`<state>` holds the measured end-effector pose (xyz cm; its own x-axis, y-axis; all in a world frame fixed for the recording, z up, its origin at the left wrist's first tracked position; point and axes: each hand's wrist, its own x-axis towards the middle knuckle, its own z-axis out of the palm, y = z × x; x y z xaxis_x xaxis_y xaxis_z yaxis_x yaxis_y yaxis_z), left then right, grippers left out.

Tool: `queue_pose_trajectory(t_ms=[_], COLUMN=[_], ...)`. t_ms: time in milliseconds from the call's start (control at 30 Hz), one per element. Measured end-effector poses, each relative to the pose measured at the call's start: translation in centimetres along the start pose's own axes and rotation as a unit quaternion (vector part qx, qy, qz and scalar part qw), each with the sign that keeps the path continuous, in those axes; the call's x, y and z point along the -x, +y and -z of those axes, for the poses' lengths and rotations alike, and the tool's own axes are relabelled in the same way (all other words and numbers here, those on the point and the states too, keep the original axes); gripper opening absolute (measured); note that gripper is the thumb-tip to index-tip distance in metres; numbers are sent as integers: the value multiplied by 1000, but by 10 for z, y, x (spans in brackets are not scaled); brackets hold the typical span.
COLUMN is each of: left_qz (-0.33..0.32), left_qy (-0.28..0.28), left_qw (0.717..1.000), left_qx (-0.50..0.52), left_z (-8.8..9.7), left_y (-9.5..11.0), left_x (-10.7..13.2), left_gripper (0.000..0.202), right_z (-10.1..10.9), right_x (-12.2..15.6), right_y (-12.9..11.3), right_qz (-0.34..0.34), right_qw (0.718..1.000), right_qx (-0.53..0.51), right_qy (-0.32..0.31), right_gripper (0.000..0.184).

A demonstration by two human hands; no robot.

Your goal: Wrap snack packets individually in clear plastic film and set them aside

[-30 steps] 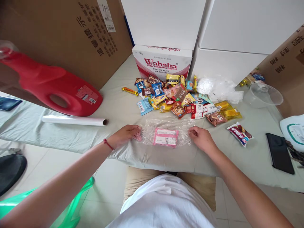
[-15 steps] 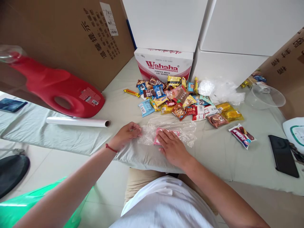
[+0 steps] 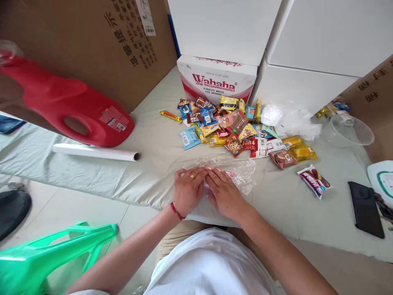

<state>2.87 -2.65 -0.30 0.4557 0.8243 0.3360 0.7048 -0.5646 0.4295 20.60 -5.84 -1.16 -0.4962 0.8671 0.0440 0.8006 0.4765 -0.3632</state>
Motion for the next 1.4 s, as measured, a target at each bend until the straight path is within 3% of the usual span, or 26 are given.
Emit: queue_pose_trajectory(t_ms=[133, 267, 333, 433, 500, 567, 633, 667, 767, 933, 1000, 1133, 1200, 1267, 1300, 1333, 1400], left_qz=[126, 246, 216, 117, 121, 176, 254, 295, 386, 422, 464, 546, 528, 482, 454, 421, 328], left_qy=[29, 94, 88, 40, 49, 71, 84, 87, 79, -15, 12, 88, 118, 172, 202, 229, 267], left_qw=[991, 963, 968, 985, 985, 972, 946, 931, 902, 901, 868, 690, 648, 644, 658, 691, 795], left_qx=[-23, 51, 91, 120, 114, 135, 181, 197, 176, 100, 177, 466, 537, 568, 565, 541, 434], left_z=[1, 14, 15, 4, -7, -15, -15, -12, 2, 22, 26, 30, 29, 25, 22, 19, 12], left_y=[-43, -74, -71, -46, -28, -19, -21, -26, -46, -65, -65, -58, -50, -39, -32, -24, -6], left_x=[-13, 0, 14, 30, 32, 26, 16, 12, 5, 3, -1, -7, -6, 0, 5, 9, 19], left_gripper=[27, 22, 29, 78, 95, 68, 30, 22, 26, 30, 22, 31, 32, 34, 35, 34, 27], right_z=[8, 11, 9, 5, 2, -2, -4, -5, -7, -12, -15, -18, -17, -17, -16, -16, -16], right_x=[3, 1, -1, -2, 0, 2, 4, 5, 6, 5, 5, 6, 7, 7, 7, 7, 6], right_y=[8, 8, 7, 6, 6, 5, 4, 4, 3, 2, 2, 2, 1, 1, 1, 0, 0], right_qz=[-6, -25, -31, -23, -14, -13, -19, -23, -25, -23, -20, -16, -16, -18, -19, -20, -21], right_qw=[999, 999, 999, 999, 999, 999, 999, 999, 999, 998, 997, 996, 996, 997, 997, 997, 997], right_qx=[-35, -26, -19, -5, 8, 20, 29, 31, 36, 51, 61, 64, 55, 45, 41, 39, 36], right_qy=[-6, 1, 9, 22, 30, 33, 29, 27, 26, 36, 44, 60, 63, 66, 67, 68, 72], right_gripper=[61, 56, 53, 53, 53, 53, 53, 54, 54, 53, 54, 53, 53, 53, 53, 54, 53])
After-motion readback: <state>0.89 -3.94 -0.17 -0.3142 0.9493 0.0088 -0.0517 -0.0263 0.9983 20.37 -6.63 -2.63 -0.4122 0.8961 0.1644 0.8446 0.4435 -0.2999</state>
